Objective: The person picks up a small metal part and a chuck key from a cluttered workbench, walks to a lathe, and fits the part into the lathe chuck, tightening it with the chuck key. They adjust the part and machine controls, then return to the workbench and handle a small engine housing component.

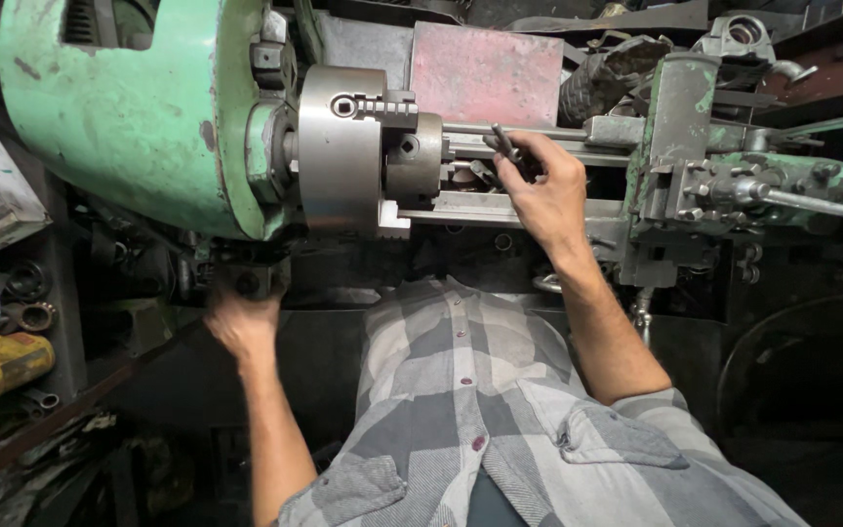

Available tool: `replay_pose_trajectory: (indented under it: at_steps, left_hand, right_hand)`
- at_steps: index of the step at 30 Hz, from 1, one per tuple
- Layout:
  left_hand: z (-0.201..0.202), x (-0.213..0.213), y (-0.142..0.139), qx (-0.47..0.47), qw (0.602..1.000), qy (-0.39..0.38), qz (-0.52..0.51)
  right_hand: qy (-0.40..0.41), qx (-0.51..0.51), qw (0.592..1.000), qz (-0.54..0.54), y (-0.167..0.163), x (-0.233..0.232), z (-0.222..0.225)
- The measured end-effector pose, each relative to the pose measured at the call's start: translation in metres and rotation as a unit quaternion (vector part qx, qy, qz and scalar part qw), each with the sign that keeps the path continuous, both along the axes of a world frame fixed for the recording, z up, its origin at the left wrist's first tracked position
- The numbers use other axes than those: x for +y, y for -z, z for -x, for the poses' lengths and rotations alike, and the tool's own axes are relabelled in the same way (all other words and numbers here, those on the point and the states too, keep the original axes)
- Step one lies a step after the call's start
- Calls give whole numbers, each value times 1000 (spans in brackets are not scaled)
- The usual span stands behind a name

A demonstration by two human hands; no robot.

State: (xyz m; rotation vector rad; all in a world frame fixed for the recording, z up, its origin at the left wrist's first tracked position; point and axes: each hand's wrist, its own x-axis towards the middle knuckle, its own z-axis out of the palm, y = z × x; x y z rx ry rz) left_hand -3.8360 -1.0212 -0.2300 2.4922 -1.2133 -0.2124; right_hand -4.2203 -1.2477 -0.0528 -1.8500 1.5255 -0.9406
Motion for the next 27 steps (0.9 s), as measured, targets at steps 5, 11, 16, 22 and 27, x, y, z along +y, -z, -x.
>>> replay_pose_trajectory:
  at_steps: [5,11,16,22,27]
  left_hand:
    - [27,-7,16,-84,988,-23,125]
    - [4,-6,-41,-38,998,9,-44]
    - [40,-40,-74,-171,979,52,100]
    - [81,-64,-109,-5,964,94,250]
    - [87,-77,-129,31,945,121,301]
  right_hand:
    - [-24,-33,999,12,1,2,1]
    - [10,-54,997,-52,9,3,13]
    - [13,-68,997,-30,9,1,21]
    - [81,-98,979,-158,6,7,23]
    - [29,-97,991,-85,9,8,25]
